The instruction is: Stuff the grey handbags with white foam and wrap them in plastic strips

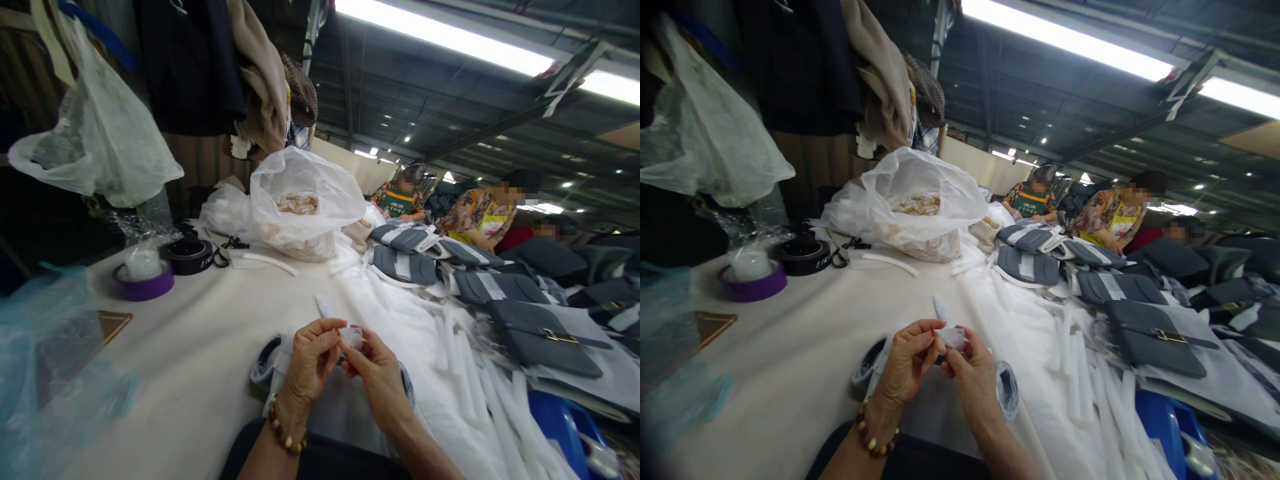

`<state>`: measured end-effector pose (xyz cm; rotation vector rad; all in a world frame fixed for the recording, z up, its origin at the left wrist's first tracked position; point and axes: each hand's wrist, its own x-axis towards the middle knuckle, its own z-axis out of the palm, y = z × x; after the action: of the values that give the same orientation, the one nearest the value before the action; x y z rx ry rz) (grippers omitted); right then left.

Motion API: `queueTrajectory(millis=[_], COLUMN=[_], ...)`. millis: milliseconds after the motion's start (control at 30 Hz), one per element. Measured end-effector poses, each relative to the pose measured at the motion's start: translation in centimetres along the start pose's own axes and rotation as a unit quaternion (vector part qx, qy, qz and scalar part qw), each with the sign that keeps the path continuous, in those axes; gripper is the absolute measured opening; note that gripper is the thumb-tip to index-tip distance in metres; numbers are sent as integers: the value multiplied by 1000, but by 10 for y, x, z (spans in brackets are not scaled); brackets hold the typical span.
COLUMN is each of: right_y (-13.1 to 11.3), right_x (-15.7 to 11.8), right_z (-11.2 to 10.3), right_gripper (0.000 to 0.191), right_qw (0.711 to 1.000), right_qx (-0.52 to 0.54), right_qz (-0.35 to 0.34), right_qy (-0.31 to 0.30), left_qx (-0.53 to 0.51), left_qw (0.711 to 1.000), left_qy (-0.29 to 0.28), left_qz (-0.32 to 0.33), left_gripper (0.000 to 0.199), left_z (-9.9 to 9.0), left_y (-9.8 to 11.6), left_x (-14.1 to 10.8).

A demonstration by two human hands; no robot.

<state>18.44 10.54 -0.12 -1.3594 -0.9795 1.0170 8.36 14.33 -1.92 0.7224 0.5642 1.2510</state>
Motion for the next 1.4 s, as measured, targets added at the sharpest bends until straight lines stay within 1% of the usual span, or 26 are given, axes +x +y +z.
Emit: queueTrajectory(millis=[67,133,200,267,300,333,433,467,500,567,633,667,700,767,833,867,933,1000,1067,1100,1133,1200,1233,1333,1400], right_y=[-4,-5,-5,-6,-8,-10,-18,-21,-22,-24,-24,-24,-24,-25,-28,-29,-31,-33,-35,-35,-36,-37,-37,-35,-36], right_x=[0,-1,-3,-6,-8,-10,-14,-15,-15,-16,-16,-16,-16,-15,-13,-10,-1,11,23,28,33,38,39,39,37], right_z=[-1,-4,-7,-11,-12,-13,-15,-16,-18,-22,-26,-27,-27,-25,-19,-16,-11,-9,-10,-11,-12,-14,-15,-18,-21], right_gripper=[31,31,32,33,32,31,28,30,33,44,56,59,59,53,40,32,22,24,25,25,25,22,20,15,14], right_qw=[999,996,992,988,986,984,983,984,987,990,991,993,996,998,994,992,992,994,995,995,994,993,993,994,994], right_qx=[48,92,124,153,166,177,179,168,155,126,100,85,65,14,-48,-75,-102,-99,-89,-87,-86,-85,-85,-74,-50], right_qz=[-16,-20,-16,-9,-9,-12,-28,-34,-42,-52,-34,-11,18,66,66,52,14,-18,-44,-55,-65,-79,-84,-81,-80], right_qy=[8,4,-5,-11,-12,-15,-36,-35,-22,36,84,85,64,-11,-69,-83,-73,-34,6,17,20,14,7,-27,-52], left_qx=[11,48,81,105,118,124,101,89,79,73,80,93,112,151,170,170,172,187,233,271,310,373,390,387,369], left_qw=[999,993,988,985,985,986,991,991,992,993,991,989,986,981,978,977,973,967,955,945,933,912,906,910,919], left_qy=[30,80,110,112,100,77,-24,-45,-53,-58,-82,-95,-101,-87,-70,-68,-58,-4,65,89,100,95,89,81,82], left_qz=[43,71,74,73,77,82,89,86,82,74,68,69,72,86,101,111,144,173,172,163,152,139,136,124,115], left_gripper=[31,22,15,10,12,16,23,24,26,29,29,27,24,15,10,10,10,13,16,19,22,29,30,31,37], left_z=[-1,-1,0,2,3,3,3,2,1,0,1,1,2,3,3,3,0,-3,-6,-6,-6,-5,-4,-4,-5], left_y=[-1,-3,-5,-5,-5,-4,-2,-1,-1,0,3,4,6,8,9,9,5,-1,-8,-10,-13,-15,-15,-12,-10], left_x=[1,3,5,4,3,2,-1,-2,-3,-4,-5,-6,-7,-8,-8,-8,-5,-1,4,6,8,10,11,11,11])
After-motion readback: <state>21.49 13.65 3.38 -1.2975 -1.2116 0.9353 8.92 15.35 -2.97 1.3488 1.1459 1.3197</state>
